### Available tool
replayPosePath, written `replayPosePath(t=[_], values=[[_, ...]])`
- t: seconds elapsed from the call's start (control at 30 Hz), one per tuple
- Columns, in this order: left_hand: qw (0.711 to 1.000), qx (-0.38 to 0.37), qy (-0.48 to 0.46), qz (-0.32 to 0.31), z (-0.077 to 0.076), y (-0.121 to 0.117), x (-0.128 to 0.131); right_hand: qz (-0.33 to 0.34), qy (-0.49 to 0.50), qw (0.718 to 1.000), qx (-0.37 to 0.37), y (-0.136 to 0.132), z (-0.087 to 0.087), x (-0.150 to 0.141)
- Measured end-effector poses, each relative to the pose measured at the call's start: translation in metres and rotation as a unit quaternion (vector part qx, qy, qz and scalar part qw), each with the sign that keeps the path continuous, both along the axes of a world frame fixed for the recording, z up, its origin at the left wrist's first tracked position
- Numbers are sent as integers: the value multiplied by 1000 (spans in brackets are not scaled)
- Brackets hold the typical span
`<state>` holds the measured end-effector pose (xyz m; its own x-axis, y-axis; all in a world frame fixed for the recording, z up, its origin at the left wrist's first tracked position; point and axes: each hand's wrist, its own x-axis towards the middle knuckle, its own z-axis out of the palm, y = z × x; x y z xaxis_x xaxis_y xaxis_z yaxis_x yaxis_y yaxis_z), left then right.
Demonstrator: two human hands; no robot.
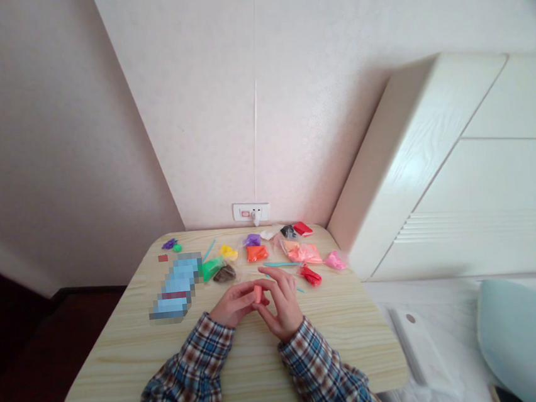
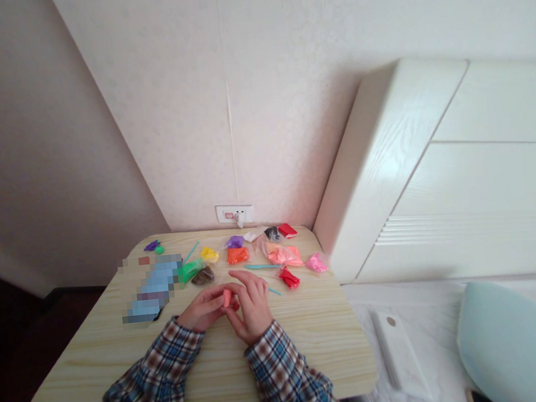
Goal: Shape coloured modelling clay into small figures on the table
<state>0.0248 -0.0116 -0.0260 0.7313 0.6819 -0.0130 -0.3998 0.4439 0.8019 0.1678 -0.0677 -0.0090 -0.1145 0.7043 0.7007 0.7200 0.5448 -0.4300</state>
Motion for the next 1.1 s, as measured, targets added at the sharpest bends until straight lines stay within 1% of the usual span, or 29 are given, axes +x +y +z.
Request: replayPosePath(t=[0.2, 0.3, 0.43, 0.63, 0.8, 0.93, 1.1], values=[[999, 0, -31, -6, -3, 0, 0, 3, -6, 1000, 0, 0, 0, 0], [1000, 5, -27, 1, -4, 0, 1, 0, -6, 1000, 4, 1, 0, 0], [1000, 6, -15, 13, -1, -1, 1, -2, -2, 1000, 5, 0, 0, 0], [1000, -2, -9, 9, 0, -1, 0, -4, 3, 1000, 5, 0, 1, 0], [1000, 7, -18, 7, -2, 0, 1, -7, -18, 1000, 9, 0, 1, 0], [1000, 0, -13, 15, 1, -1, 1, -7, -16, 1000, 5, 0, 1, 0], [1000, 0, -13, 7, 4, -1, 1, -6, -7, 1000, 1, -1, 1, 1]])
